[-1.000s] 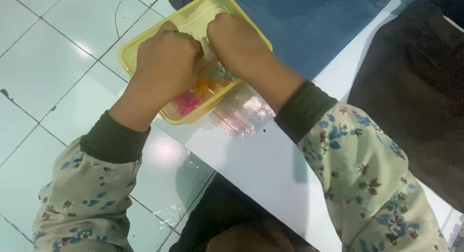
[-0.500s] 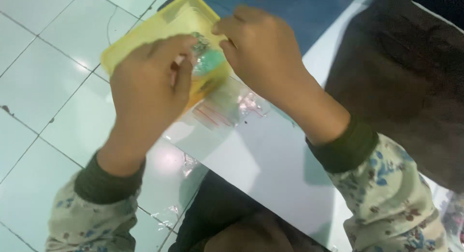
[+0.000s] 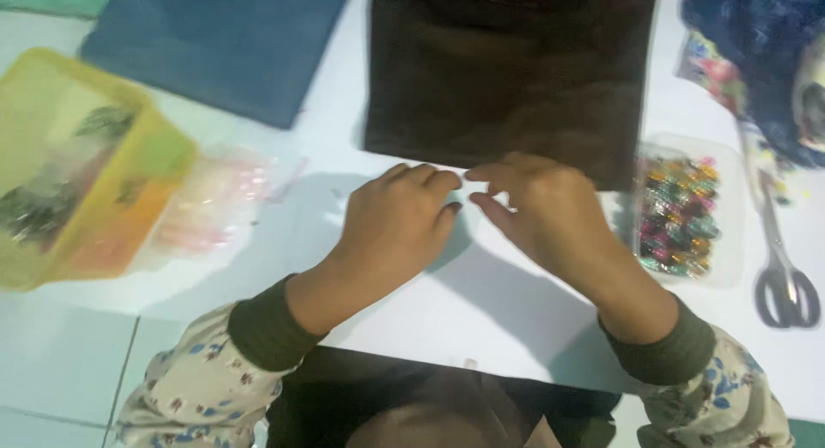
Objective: Sorting small decorative buttons and placing them into small plastic bags on a floor workspace
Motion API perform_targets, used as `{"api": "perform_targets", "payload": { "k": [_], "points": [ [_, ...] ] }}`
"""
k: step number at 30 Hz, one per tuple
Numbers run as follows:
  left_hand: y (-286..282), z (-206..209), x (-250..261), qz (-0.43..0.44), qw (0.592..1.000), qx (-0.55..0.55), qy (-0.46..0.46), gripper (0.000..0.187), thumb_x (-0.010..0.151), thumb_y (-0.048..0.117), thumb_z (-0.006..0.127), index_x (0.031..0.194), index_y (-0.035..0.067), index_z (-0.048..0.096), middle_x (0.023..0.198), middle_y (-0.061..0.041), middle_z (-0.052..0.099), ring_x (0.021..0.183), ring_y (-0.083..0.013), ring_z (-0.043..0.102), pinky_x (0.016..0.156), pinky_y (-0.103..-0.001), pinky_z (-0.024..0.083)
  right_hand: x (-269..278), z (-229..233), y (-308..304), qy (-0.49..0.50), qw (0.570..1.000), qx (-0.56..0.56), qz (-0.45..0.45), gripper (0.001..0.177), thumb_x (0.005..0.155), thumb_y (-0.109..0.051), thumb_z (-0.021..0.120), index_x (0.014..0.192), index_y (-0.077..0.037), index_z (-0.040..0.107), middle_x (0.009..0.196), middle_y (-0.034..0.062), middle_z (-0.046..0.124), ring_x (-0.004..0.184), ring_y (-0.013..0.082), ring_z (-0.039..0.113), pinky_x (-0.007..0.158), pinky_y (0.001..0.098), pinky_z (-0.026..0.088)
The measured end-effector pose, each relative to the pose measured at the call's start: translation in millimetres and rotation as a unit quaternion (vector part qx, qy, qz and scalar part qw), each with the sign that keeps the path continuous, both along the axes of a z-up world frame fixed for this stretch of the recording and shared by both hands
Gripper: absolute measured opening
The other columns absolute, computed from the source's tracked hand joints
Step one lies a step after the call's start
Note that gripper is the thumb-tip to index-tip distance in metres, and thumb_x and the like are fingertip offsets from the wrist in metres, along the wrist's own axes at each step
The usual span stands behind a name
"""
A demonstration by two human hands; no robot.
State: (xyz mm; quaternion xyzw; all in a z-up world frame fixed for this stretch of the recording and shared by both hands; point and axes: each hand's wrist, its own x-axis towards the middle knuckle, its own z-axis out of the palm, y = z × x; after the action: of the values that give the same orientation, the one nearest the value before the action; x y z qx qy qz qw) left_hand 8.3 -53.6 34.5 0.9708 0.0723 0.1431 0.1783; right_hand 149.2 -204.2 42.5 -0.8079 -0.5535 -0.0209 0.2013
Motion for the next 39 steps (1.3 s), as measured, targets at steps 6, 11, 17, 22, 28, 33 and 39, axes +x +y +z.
{"api": "perform_targets", "payload": {
  "k": [6, 11, 17, 22, 28, 33, 39],
  "points": [
    [-87, -28, 95, -0.104, 0.994, -0.008, 0.001, 0.008, 0.088, 0.023, 0.070, 0.090, 0.016, 0.066, 0.083, 0.002, 0.065, 0.084, -0.0252, 0.064, 0.056, -0.044, 0.050, 72, -3, -122, 0.045, 0.991, 0.010, -0.126, 0.023, 0.095, -0.018, 0.078, 0.117, -0.018, 0.081, 0.096, 0.0020, 0.077, 0.074, 0.0179, 0.065, 0.068, 0.0328, 0.049],
    [-135, -35, 161, -0.172, 0.983, -0.059, -0.002, 0.005, 0.090, 0.015, 0.064, 0.094, 0.015, 0.066, 0.091, -0.001, 0.065, 0.097, -0.0275, 0.061, 0.056, -0.052, 0.055, 117, -6, -189, 0.047, 0.981, 0.031, -0.186, 0.019, 0.096, -0.005, 0.078, 0.115, -0.009, 0.080, 0.103, 0.0083, 0.077, 0.069, 0.0186, 0.067, 0.071, 0.0328, 0.050],
    [-159, -60, 220, -0.198, 0.979, -0.037, 0.026, 0.026, 0.076, -0.010, 0.061, 0.084, 0.011, 0.073, 0.086, -0.002, 0.065, 0.100, -0.0290, 0.057, 0.060, -0.048, 0.054, 154, -46, -212, 0.054, 0.970, 0.005, -0.235, 0.020, 0.089, -0.002, 0.075, 0.101, -0.016, 0.082, 0.093, 0.0050, 0.075, 0.070, 0.0216, 0.063, 0.071, 0.0337, 0.048],
    [-167, -65, 240, -0.207, 0.969, 0.108, 0.080, 0.013, 0.069, 0.008, 0.079, 0.072, 0.020, 0.075, 0.080, 0.004, 0.070, 0.103, -0.0268, 0.056, 0.078, -0.041, 0.047, 153, -50, -204, -0.005, 0.983, -0.008, -0.181, 0.034, 0.083, 0.004, 0.074, 0.104, -0.020, 0.085, 0.085, 0.0092, 0.075, 0.076, 0.0302, 0.063, 0.080, 0.0407, 0.047],
    [-167, -72, 247, -0.209, 0.963, 0.138, 0.098, 0.011, 0.071, 0.014, 0.077, 0.069, 0.025, 0.075, 0.073, 0.007, 0.069, 0.104, -0.0259, 0.053, 0.074, -0.040, 0.042, 149, -51, -202, 0.018, 0.969, -0.089, -0.230, 0.028, 0.085, -0.006, 0.076, 0.106, -0.022, 0.083, 0.087, 0.0074, 0.070, 0.089, 0.0306, 0.061, 0.077, 0.0432, 0.048],
    [-159, -90, 249, -0.231, 0.973, -0.001, 0.005, 0.009, 0.070, 0.008, 0.081, 0.077, 0.002, 0.080, 0.078, -0.016, 0.070, 0.103, -0.0383, 0.055, 0.080, -0.049, 0.046, 135, -39, -182, -0.017, 0.952, -0.131, -0.275, 0.021, 0.085, -0.017, 0.084, 0.106, -0.018, 0.084, 0.090, 0.0142, 0.073, 0.092, 0.0339, 0.067, 0.074, 0.0458, 0.059],
    [-158, -80, 244, -0.187, 0.972, -0.127, 0.056, 0.009, 0.082, 0.008, 0.078, 0.089, 0.006, 0.083, 0.097, -0.021, 0.060, 0.100, -0.0467, 0.061, 0.076, -0.055, 0.054, 145, -56, -191, -0.024, 0.964, -0.091, -0.247, 0.016, 0.090, -0.016, 0.080, 0.106, -0.014, 0.084, 0.090, 0.0158, 0.072, 0.090, 0.0348, 0.067, 0.072, 0.0455, 0.058]
  ]
}}
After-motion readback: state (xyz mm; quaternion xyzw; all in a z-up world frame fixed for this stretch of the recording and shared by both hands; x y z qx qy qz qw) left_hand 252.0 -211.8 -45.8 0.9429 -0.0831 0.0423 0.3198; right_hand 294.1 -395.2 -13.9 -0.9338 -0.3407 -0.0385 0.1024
